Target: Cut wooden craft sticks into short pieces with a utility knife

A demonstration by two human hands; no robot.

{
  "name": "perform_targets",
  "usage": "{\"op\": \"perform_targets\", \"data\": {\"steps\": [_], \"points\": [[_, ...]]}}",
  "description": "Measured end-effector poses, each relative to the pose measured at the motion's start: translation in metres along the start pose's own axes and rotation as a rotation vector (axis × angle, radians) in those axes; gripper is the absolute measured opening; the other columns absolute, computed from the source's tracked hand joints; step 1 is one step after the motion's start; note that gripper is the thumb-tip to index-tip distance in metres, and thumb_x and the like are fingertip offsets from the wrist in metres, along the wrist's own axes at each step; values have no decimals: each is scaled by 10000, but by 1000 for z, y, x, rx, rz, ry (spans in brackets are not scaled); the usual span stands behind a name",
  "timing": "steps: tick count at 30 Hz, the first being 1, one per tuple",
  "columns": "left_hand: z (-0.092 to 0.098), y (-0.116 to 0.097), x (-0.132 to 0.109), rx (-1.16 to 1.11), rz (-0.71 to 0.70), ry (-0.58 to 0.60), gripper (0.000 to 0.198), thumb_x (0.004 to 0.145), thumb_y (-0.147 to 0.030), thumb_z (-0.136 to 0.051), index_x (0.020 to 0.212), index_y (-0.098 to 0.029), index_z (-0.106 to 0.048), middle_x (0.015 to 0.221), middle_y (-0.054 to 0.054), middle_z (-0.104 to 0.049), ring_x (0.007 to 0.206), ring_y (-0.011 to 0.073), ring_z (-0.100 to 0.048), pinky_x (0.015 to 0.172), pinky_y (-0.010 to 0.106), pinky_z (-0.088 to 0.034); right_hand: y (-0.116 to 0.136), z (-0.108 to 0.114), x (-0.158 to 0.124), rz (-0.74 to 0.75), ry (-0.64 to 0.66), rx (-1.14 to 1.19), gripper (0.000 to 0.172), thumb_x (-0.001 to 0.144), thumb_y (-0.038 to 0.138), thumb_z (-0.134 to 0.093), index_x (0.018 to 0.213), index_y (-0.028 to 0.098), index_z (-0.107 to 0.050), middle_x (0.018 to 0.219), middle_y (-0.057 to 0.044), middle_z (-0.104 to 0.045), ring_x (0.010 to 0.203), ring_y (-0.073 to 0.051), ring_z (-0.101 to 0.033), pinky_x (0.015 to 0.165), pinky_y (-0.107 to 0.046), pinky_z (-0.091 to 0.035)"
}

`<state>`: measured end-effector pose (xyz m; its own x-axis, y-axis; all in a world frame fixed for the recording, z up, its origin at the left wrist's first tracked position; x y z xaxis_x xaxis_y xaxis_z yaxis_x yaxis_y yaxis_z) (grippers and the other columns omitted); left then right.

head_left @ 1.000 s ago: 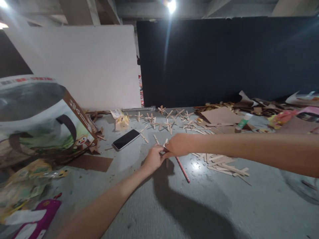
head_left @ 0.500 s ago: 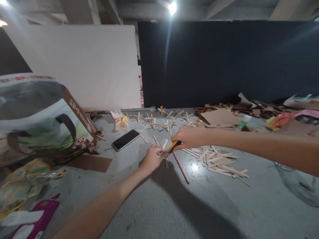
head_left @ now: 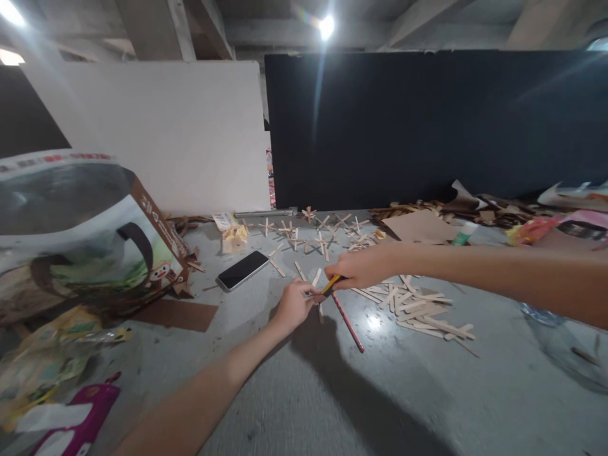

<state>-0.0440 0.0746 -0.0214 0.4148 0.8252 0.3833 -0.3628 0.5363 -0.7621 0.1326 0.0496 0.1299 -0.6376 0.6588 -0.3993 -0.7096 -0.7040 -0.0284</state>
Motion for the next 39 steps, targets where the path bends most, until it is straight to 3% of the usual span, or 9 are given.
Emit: {"op": "perform_targets", "data": {"steps": [7, 15, 25, 31, 35, 39], "points": [[2, -2, 0, 33, -17, 13, 198, 878, -340, -782, 730, -208, -782, 824, 66, -776, 919, 247, -667, 854, 356, -496, 4, 3, 4, 50, 46, -36, 283, 1070, 301, -467, 1178, 113, -648, 913, -142, -673, 763, -232, -589, 610, -292, -349], [1, -1, 0, 38, -18, 10, 215, 883, -352, -778, 725, -206, -774, 837, 66, -790, 918, 248, -668, 862, 365, -494, 10, 10, 5, 21, 92, -64, 305, 1066, 266, -450, 1179, 84, -666, 1045, -195, -703, 860, -240, -644, 674, -281, -396], [3, -2, 1, 60, 8, 47, 280, 883, -422, -764, 717, -197, -770, 790, 58, -771, 864, 235, -674, 806, 334, -486, 11, -1, 13, 12, 6, -154, 362, 1063, 336, -475, 1101, 117, -760, 885, -152, -762, 743, -227, -657, 622, -309, -378], [0, 6, 3, 67, 0, 69, 222, 876, -335, -764, 708, -191, -755, 786, 51, -758, 848, 233, -677, 778, 315, -484, 14, -8, 20, 77, -97, -192, 336, 1052, 345, -524, 1161, 161, -783, 866, -147, -787, 765, -245, -688, 665, -318, -407], [5, 10, 5, 62, -55, 128, 174, 879, -294, -754, 740, -193, -779, 891, 64, -786, 925, 245, -695, 886, 356, -497, 15, -12, 23, 181, -98, -100, 299, 1040, 330, -554, 1151, 198, -799, 903, -110, -805, 756, -217, -684, 620, -292, -357], [14, 9, 9, 81, -103, 224, 169, 848, -380, -797, 880, -217, -826, 1088, 101, -788, 1080, 291, -685, 990, 414, -488, 16, -13, 26, 174, -78, -78, 340, 1042, 343, -533, 1093, 167, -820, 915, -121, -804, 693, -202, -654, 594, -287, -349]]}}
Point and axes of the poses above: each hand's wrist, its own x-axis towards the middle knuckle, its own z-axis out of the back of the hand, y = z × x, the point moved 2 cm from there along x, towards the middle knuckle
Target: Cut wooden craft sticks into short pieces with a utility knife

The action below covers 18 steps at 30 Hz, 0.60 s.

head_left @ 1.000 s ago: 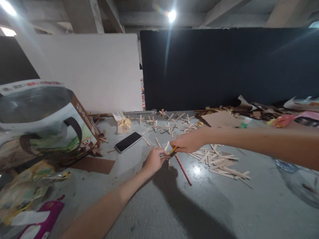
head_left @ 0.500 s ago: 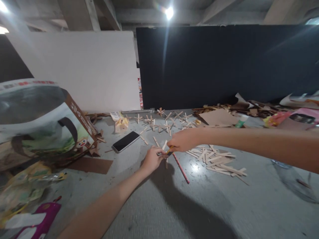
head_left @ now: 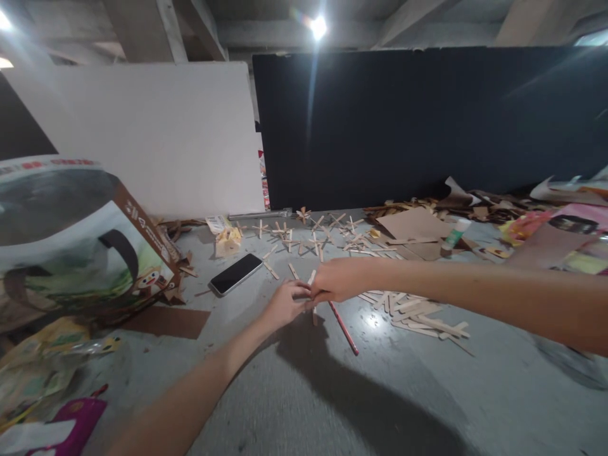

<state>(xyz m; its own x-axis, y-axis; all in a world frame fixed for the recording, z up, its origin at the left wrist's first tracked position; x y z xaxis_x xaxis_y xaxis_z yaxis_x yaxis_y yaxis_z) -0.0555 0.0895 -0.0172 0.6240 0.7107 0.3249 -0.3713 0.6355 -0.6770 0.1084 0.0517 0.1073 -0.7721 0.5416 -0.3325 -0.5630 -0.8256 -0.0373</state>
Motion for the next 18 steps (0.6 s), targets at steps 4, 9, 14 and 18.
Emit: {"op": "perform_targets", "data": {"steps": [4, 9, 14, 18], "points": [[5, -5, -1, 115, -32, 82, 469, 723, -503, -893, 1093, -229, -797, 1310, 130, -717, 1236, 357, -614, 1075, 480, -441, 5, 7, 3, -38, 23, -66, 351, 1036, 317, -535, 1043, 121, -825, 884, -153, -797, 679, -214, -648, 593, -295, -354], [-2, -7, -3, 296, 22, 132, 555, 636, -564, -923, 1067, -247, -776, 1378, 120, -660, 1309, 392, -547, 1104, 533, -403, 5, 12, 8, -41, 11, -81, 328, 1033, 314, -555, 1063, 125, -823, 910, -147, -802, 728, -218, -664, 588, -288, -321], [-5, -5, -5, 358, 56, 135, 484, 682, -562, -892, 1031, -249, -769, 1423, 102, -623, 1354, 378, -515, 1131, 528, -387, 2, 9, 9, -32, 50, 2, 248, 990, 255, -614, 1062, 132, -817, 865, -118, -788, 666, -181, -610, 564, -289, -287], [-4, -7, -5, 343, 43, 162, 564, 685, -560, -897, 1145, -265, -756, 1438, 111, -613, 1373, 387, -498, 1139, 535, -380, 3, 9, 7, -91, 60, 124, 236, 958, 226, -653, 1099, 112, -804, 884, -112, -784, 688, -171, -592, 591, -275, -318]]}}
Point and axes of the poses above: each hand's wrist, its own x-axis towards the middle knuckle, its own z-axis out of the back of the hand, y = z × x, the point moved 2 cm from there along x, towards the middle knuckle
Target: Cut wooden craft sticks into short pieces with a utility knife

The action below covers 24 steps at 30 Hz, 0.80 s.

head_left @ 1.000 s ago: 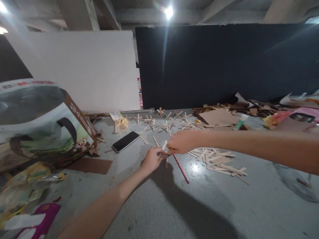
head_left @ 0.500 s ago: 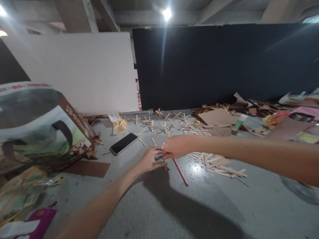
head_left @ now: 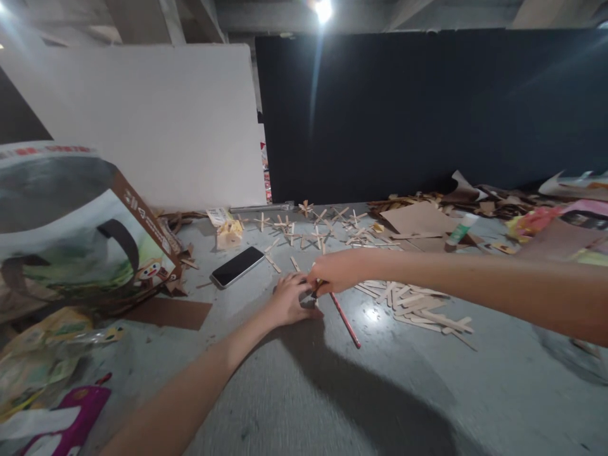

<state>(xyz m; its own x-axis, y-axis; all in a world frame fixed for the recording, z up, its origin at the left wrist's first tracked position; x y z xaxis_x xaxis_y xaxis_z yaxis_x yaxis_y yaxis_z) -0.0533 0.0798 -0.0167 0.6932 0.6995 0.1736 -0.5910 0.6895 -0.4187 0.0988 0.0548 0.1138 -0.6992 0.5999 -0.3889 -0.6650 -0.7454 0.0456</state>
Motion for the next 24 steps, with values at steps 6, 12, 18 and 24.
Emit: {"op": "perform_targets", "data": {"steps": [6, 12, 18, 24], "points": [[1, 0, 0, -6, 2, 10, 633, 684, -615, -880, 1209, -285, -755, 1462, 105, -592, 1371, 406, -488, 1150, 554, -369, 4, -3, -1, -96, -34, 87, 276, 992, 250, -581, 1008, 96, -810, 877, -132, -767, 708, -181, -593, 615, -281, -324], [1, 0, -2, -35, -19, -6, 686, 695, -584, -887, 1285, -275, -725, 1476, 127, -587, 1382, 393, -486, 1156, 560, -362, -4, -15, 0, -213, -63, 150, 370, 1040, 217, -436, 1009, 79, -779, 838, -124, -762, 605, -147, -586, 581, -257, -343], [2, 0, -2, -20, -36, -10, 670, 697, -601, -876, 1258, -260, -741, 1453, 135, -600, 1349, 394, -514, 1146, 555, -380, -1, -19, -4, -170, -88, 40, 369, 1050, 181, -419, 1052, 81, -774, 879, -150, -778, 686, -179, -666, 583, -254, -363], [1, 3, 1, 19, -37, -4, 686, 679, -634, -871, 1260, -290, -745, 1480, 127, -591, 1355, 411, -519, 1140, 573, -396, -1, -15, -10, 73, -31, -183, 255, 1009, 114, -543, 1146, 122, -758, 867, -150, -773, 659, -186, -611, 577, -292, -281]]}}
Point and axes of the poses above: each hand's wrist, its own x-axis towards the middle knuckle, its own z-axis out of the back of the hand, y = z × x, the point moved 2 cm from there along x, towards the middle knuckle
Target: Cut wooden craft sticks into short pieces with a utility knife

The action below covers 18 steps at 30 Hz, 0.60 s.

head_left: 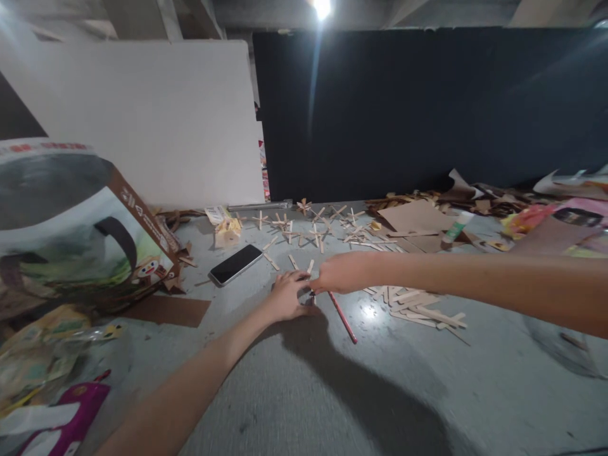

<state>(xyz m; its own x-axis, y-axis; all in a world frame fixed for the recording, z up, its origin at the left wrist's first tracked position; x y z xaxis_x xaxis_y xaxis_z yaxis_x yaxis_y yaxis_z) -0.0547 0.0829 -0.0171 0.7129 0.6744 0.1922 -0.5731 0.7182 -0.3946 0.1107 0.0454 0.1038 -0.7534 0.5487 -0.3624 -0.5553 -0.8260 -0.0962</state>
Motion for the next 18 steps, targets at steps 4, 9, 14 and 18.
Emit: {"op": "perform_targets", "data": {"steps": [4, 9, 14, 18], "points": [[0, 0, 0, -4, 7, -7, 673, 688, -604, -878, 1273, -301, -742, 1490, 115, -587, 1370, 405, -516, 1151, 571, -395, -5, -2, -3, 32, -4, 54, 266, 1049, 153, -504, 1148, 113, -747, 875, -146, -763, 643, -167, -579, 583, -282, -295], [0, -2, 0, -11, 6, -11, 613, 695, -572, -883, 1225, -293, -756, 1466, 108, -606, 1369, 385, -522, 1138, 557, -412, -6, -10, -1, -157, -83, 289, 304, 1040, 129, -443, 1066, 86, -743, 937, -155, -768, 725, -169, -634, 639, -253, -390], [0, -2, 0, -13, 47, 9, 644, 682, -565, -898, 1231, -262, -751, 1481, 125, -594, 1383, 384, -511, 1157, 551, -391, -4, -14, 2, -466, 4, 522, 315, 1015, 171, -408, 968, 126, -716, 670, -71, -690, 489, -144, -596, 527, -235, -417], [-1, -2, 0, -23, 56, 9, 649, 672, -593, -895, 1215, -265, -760, 1463, 123, -606, 1372, 391, -517, 1160, 559, -382, 0, -10, 1, -545, 36, 578, 291, 997, 173, -424, 976, 132, -711, 670, -72, -701, 474, -140, -598, 521, -230, -444]]}}
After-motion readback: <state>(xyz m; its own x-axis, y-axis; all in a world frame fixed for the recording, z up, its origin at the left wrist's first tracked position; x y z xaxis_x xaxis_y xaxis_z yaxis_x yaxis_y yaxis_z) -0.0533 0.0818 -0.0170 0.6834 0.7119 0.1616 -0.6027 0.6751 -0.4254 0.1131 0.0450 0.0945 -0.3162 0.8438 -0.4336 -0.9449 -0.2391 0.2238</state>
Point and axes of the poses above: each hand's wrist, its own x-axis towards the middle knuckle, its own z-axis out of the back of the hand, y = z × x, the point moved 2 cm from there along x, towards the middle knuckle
